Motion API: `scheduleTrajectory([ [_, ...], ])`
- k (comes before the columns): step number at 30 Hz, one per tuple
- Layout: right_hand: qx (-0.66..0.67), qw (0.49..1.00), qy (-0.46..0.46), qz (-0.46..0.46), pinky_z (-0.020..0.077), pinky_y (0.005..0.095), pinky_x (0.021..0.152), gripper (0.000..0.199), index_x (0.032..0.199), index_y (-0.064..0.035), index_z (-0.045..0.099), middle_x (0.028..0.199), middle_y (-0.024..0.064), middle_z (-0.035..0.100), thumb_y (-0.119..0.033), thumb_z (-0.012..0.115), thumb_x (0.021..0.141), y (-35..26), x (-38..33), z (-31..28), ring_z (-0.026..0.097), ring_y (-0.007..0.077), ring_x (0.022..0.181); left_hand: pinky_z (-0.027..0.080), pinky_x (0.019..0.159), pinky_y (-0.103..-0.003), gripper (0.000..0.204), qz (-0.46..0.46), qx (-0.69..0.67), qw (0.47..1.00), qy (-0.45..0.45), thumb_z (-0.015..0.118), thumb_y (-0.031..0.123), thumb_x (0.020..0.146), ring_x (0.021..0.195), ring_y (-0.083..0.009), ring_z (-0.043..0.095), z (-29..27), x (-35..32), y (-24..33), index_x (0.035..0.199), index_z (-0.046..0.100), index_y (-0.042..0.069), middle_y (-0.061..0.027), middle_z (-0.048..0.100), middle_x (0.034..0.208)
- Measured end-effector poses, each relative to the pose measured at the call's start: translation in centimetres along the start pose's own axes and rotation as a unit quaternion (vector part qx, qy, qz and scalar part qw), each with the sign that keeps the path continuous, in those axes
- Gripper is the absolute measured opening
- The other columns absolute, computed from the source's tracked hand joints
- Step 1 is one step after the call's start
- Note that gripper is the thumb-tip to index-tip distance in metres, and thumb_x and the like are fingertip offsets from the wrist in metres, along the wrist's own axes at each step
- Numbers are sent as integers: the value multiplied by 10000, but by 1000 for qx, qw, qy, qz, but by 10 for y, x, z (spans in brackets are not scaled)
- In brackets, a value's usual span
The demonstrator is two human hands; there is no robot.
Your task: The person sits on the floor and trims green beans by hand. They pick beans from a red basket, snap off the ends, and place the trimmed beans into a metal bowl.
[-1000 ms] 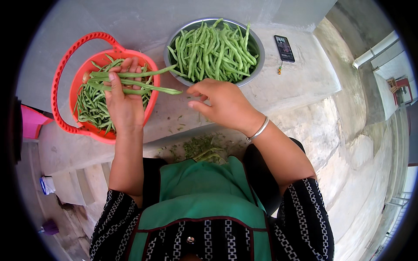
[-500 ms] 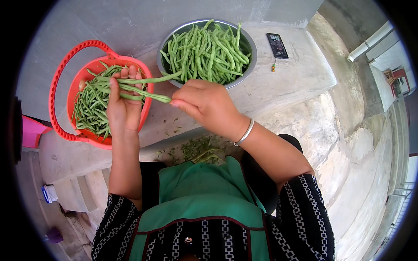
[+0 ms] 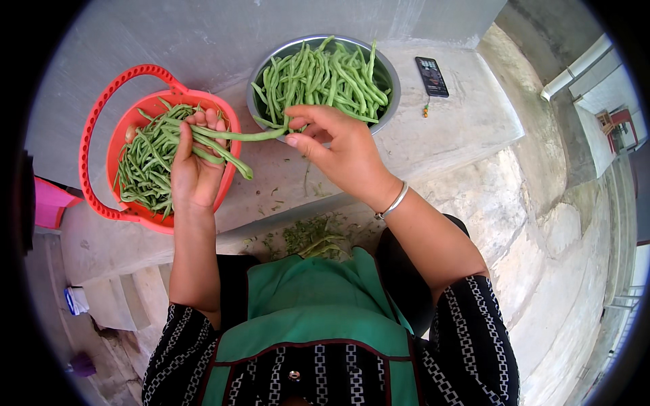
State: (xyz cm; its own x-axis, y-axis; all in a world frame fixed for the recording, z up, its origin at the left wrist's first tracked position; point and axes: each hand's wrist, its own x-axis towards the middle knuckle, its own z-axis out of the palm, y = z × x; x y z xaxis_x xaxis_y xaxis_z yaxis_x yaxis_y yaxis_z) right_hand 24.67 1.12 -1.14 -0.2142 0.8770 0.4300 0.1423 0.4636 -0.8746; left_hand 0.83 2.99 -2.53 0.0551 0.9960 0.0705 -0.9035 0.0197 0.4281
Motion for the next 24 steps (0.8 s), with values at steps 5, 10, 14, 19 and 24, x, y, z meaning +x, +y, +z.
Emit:
scheduleTrajectory([
  [5,-32,999,23,-27,515,267,648,133,938,-27,670,854,72,658,-61,692,811,-14,-1,-5,635,145,745,429,1024,-424,236,-57,-29,997,41,408,257,1006,1161,-246,536,-4,-2,-14,1029,540,63,-80,597,1146],
  [10,-252,932,117,-232,487,268,585,81,848,-50,671,798,61,657,-27,701,777,-13,10,-22,624,168,689,433,1020,-403,199,-93,-5,986,135,448,232,992,1192,-273,515,11,-14,-37,1040,533,59,-93,591,1173],
  [14,-214,940,175,-198,483,256,580,77,831,-47,660,777,57,651,-35,710,774,-7,14,-32,622,171,677,443,1007,-391,187,-122,6,978,172,450,219,992,1183,-269,523,18,-22,-51,1047,524,56,-97,591,1168],
  [19,-127,980,96,-117,484,258,597,125,879,-27,647,814,78,651,-119,703,815,-9,16,-49,622,167,706,476,958,-394,189,-91,71,982,151,465,226,988,1064,-264,586,12,-17,-42,1029,521,50,-95,617,1047],
  [24,-165,978,-118,-37,501,347,731,353,1064,-21,600,901,125,653,-239,714,811,-13,3,-25,639,252,812,510,886,-408,178,-37,171,984,38,476,231,985,945,-245,617,11,-17,-31,997,516,58,-67,586,877],
])
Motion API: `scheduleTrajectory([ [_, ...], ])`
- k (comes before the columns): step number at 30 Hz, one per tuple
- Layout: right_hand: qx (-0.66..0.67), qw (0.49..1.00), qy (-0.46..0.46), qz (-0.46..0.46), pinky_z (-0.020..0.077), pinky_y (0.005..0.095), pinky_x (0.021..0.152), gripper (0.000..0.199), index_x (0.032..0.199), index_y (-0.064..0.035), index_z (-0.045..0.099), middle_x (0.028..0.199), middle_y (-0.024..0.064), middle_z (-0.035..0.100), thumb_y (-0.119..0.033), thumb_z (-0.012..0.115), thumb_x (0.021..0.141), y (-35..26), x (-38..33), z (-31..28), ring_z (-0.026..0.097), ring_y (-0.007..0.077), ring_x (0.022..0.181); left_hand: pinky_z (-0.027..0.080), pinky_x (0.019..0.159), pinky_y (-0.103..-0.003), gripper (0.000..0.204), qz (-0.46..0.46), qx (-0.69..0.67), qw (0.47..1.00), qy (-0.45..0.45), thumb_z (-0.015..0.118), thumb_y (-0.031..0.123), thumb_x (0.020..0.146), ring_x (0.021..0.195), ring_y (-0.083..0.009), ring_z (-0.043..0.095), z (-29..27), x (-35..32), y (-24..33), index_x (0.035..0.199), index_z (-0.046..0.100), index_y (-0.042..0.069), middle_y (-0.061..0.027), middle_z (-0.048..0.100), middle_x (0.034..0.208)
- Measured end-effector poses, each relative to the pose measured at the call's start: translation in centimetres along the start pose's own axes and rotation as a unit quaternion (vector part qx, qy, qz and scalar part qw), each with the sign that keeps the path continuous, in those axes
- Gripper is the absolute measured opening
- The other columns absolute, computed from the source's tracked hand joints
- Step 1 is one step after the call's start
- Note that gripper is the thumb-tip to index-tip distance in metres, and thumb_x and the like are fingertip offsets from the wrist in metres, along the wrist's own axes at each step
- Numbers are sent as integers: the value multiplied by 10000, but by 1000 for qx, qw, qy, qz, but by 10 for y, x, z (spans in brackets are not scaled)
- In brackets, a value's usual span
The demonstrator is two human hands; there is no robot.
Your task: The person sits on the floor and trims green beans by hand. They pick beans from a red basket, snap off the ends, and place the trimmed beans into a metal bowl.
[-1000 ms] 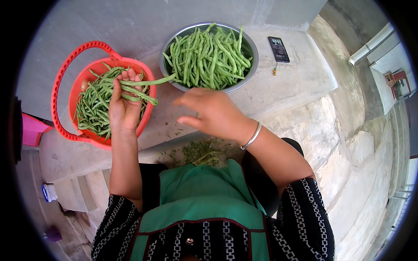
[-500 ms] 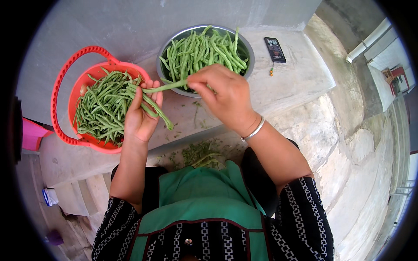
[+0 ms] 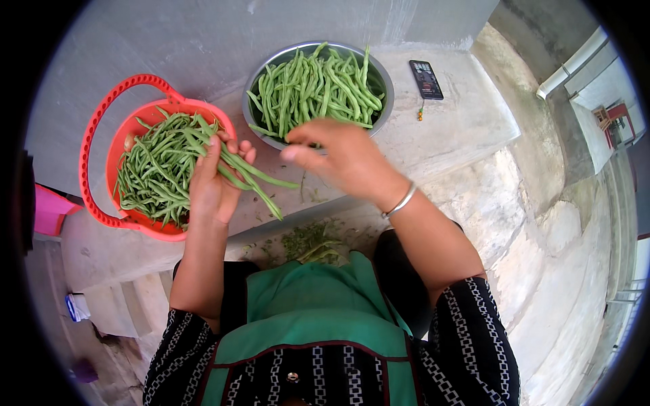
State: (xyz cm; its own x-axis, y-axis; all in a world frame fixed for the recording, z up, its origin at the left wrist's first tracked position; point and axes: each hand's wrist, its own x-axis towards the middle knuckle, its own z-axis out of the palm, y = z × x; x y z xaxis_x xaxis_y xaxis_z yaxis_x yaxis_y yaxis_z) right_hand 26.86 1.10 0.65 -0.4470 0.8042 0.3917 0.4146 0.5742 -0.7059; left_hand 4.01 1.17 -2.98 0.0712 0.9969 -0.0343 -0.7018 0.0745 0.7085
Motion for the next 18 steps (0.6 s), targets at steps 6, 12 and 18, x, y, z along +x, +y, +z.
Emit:
scheduleTrajectory([
  [6,76,990,-83,88,474,443,682,441,1187,11,418,824,190,627,-202,610,853,1,-11,65,622,356,759,420,973,-371,156,41,30,998,24,470,215,987,1112,-243,541,12,-3,-35,1020,502,65,-86,588,995],
  [12,204,964,-84,147,452,291,611,332,1210,-25,433,806,47,541,-152,519,916,10,-12,83,524,144,655,455,892,-340,260,-48,154,987,17,491,212,979,1097,-224,539,11,-2,-43,1181,464,50,-121,604,1101],
  [18,414,868,1,276,450,220,659,275,1192,-56,501,897,11,568,-199,512,957,17,10,61,540,82,766,433,946,-359,684,-99,309,940,-104,450,457,964,1211,-237,460,9,17,-37,1447,229,25,-160,425,1372],
])
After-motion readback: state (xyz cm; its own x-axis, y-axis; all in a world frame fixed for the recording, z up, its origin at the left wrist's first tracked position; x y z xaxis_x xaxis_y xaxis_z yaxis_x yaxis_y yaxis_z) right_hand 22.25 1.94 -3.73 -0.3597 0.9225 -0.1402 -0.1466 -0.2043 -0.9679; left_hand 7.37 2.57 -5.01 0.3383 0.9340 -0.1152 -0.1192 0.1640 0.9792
